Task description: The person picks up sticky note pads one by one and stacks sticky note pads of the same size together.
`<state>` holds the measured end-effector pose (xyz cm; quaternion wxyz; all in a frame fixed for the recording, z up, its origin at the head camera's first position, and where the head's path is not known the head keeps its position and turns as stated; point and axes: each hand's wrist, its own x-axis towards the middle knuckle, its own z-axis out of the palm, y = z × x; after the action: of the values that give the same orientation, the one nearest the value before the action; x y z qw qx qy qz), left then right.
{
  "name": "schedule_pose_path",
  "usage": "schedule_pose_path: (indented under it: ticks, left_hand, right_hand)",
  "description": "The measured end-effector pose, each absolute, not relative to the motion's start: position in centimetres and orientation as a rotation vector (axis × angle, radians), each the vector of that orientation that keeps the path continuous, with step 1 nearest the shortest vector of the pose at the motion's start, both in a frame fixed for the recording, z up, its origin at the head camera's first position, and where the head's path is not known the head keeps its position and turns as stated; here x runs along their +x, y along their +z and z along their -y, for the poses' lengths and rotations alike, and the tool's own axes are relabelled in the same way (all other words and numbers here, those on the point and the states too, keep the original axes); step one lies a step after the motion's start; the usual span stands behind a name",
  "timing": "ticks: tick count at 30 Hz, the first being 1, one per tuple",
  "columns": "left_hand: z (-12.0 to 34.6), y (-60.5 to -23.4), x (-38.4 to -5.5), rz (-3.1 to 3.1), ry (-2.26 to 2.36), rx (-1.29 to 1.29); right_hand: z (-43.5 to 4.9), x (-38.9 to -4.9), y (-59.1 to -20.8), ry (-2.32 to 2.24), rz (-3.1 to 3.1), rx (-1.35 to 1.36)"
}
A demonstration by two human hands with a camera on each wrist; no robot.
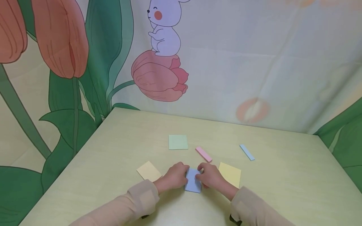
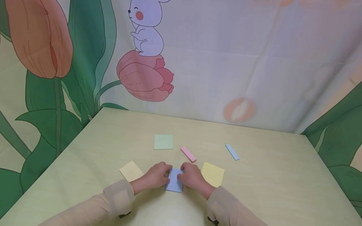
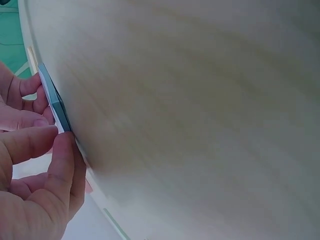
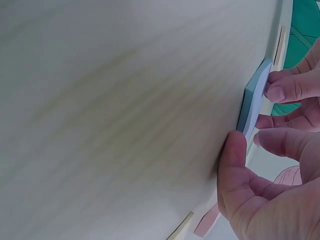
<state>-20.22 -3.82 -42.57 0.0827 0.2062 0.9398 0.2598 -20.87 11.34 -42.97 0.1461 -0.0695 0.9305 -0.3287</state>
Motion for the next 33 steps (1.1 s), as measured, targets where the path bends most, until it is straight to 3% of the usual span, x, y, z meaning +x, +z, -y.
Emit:
schedule_pose_path:
  ticks: [18,33]
  left_hand:
    - [4.0,-42.2,-19.4,-2.677,0.895,0.358]
    - [3.6,-42.2,-19.2,-2.695,0.901,0.406]
  right_hand:
    - [-11.9,-20.0,-42.9,-0.978,-2.658,-0.083]
    - [-12.0,-19.8,-43.1,-1.198,-2.537,-0.021]
